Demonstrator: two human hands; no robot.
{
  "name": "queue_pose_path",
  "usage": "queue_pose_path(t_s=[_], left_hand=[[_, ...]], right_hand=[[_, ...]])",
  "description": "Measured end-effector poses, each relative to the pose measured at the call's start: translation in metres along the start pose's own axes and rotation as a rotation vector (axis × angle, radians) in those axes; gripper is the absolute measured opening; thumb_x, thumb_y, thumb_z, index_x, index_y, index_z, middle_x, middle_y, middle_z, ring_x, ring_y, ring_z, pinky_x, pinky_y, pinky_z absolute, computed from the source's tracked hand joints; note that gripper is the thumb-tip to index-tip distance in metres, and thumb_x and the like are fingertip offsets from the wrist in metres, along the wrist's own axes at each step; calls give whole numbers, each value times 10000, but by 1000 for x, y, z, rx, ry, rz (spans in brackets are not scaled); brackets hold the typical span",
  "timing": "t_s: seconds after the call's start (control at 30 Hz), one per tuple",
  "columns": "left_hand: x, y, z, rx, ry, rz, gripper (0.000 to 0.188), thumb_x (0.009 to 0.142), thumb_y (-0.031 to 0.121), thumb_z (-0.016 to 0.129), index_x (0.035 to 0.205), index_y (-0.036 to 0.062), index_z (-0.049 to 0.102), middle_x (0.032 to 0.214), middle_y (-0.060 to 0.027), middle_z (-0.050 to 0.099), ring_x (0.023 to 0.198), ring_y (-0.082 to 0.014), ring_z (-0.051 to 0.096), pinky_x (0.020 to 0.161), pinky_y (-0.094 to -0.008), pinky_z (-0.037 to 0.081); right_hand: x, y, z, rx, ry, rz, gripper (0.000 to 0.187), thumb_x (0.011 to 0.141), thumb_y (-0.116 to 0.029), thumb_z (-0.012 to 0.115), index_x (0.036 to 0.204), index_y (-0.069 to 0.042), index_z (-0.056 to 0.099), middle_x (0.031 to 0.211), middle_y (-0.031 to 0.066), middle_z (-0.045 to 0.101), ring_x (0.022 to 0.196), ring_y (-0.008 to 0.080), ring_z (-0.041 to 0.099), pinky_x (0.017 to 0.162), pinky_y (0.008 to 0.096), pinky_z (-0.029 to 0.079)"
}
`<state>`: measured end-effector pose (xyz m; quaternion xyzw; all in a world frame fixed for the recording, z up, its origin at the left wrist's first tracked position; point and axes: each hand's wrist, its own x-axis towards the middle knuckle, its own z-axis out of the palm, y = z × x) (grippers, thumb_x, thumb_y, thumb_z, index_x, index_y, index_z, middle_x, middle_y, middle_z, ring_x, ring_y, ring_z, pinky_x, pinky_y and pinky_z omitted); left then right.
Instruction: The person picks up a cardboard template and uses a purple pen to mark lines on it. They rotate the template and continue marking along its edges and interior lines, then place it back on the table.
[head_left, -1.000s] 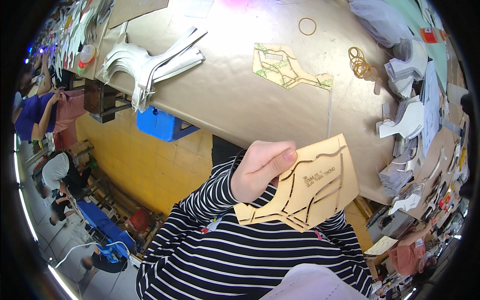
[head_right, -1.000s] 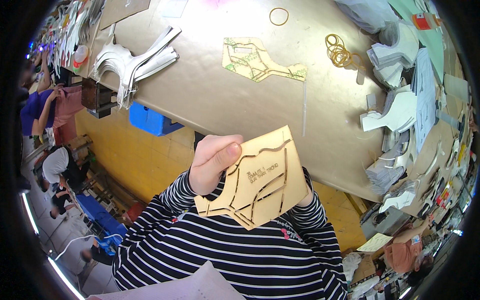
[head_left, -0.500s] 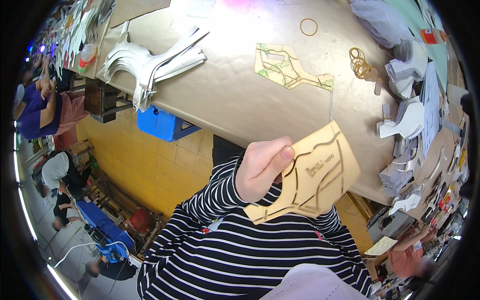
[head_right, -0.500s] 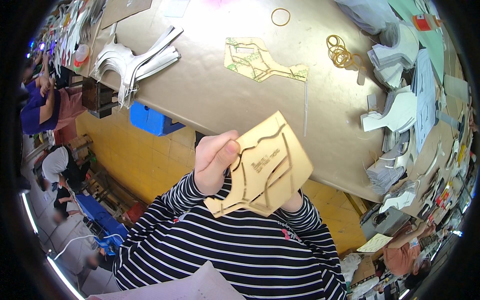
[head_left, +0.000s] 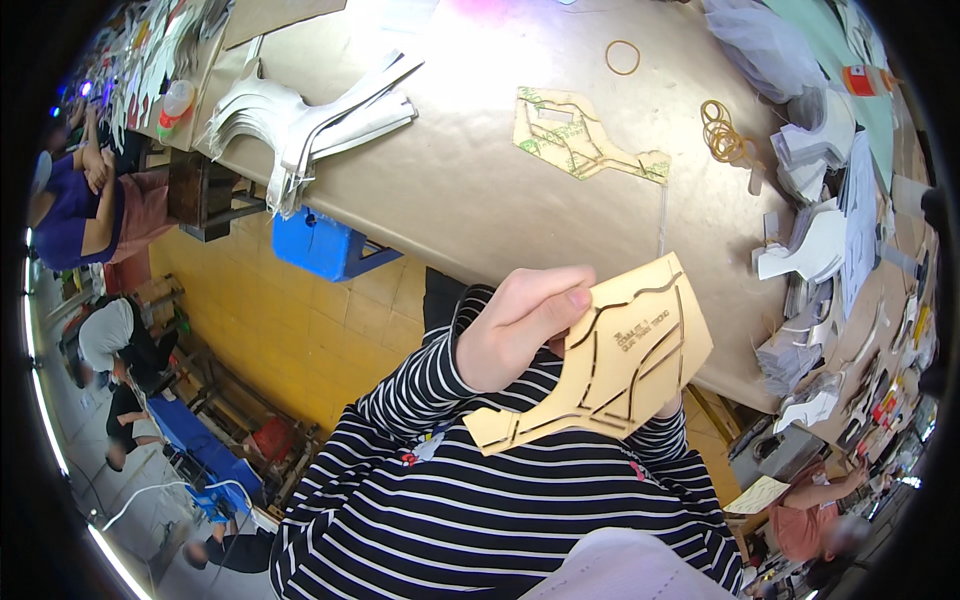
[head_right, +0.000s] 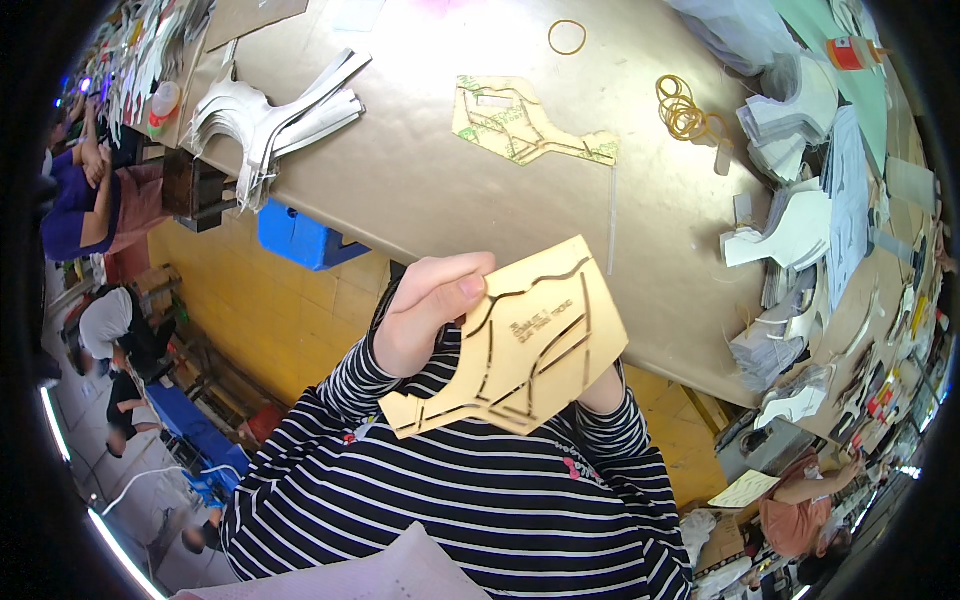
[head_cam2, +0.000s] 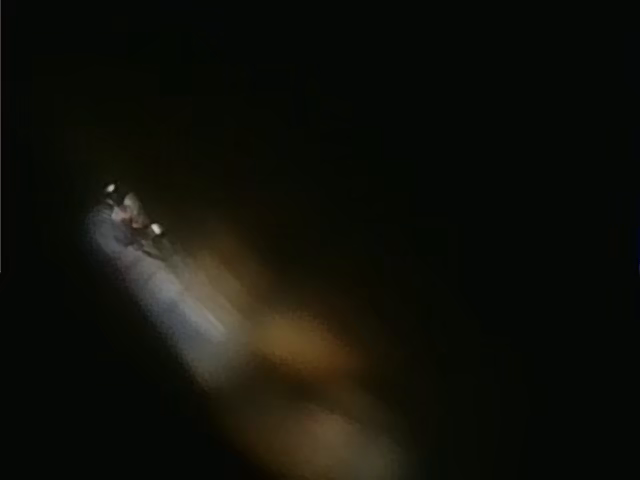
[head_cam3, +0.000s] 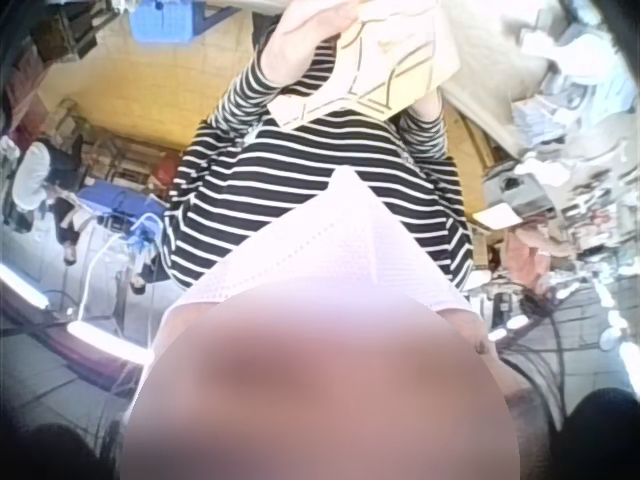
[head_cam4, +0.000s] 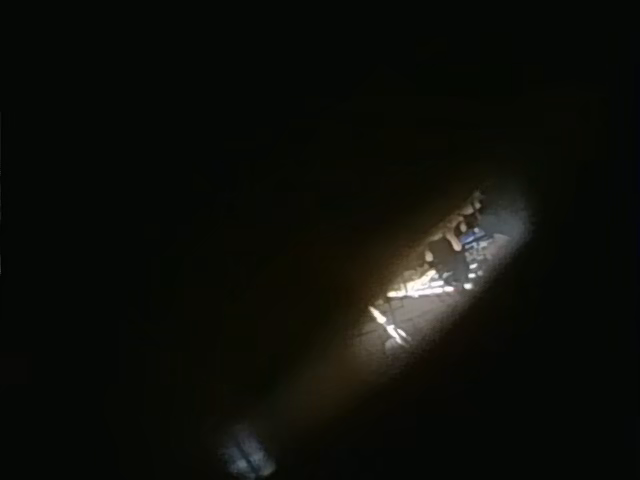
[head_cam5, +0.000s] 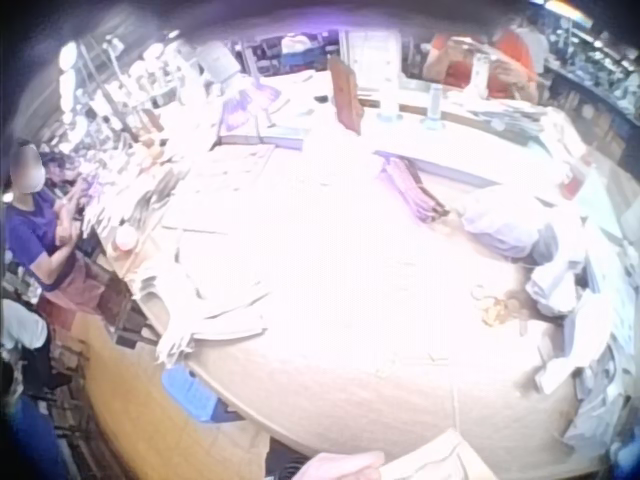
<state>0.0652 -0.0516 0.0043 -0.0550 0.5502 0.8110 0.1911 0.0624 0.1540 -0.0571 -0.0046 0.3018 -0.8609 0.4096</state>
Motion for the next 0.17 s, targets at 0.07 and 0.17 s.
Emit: queue_pose_path(t_s=[0.07, 0.17], left_hand=[[1, -1, 3, -66, 17, -46, 329, 1004, 255, 396, 789, 17, 469, 667, 2, 458, 596, -63, 418, 538, -204, 358], [3, -5, 11, -42, 117, -43, 316, 1000, 248, 413, 789, 21, 473, 667, 10, 451, 583, -59, 400, 534, -198, 346]], right_hand=[[5, -3, -2, -37, -36, -24, 453, 928, -211, 563, 1325, -43, 423, 1268, 129, 535, 1121, 221, 560, 900, 346, 504], [6, -3, 1, 272, -6, -4, 466, 919, -213, 578, 1325, -46, 423, 1269, 126, 536, 1122, 224, 562, 893, 346, 509]])
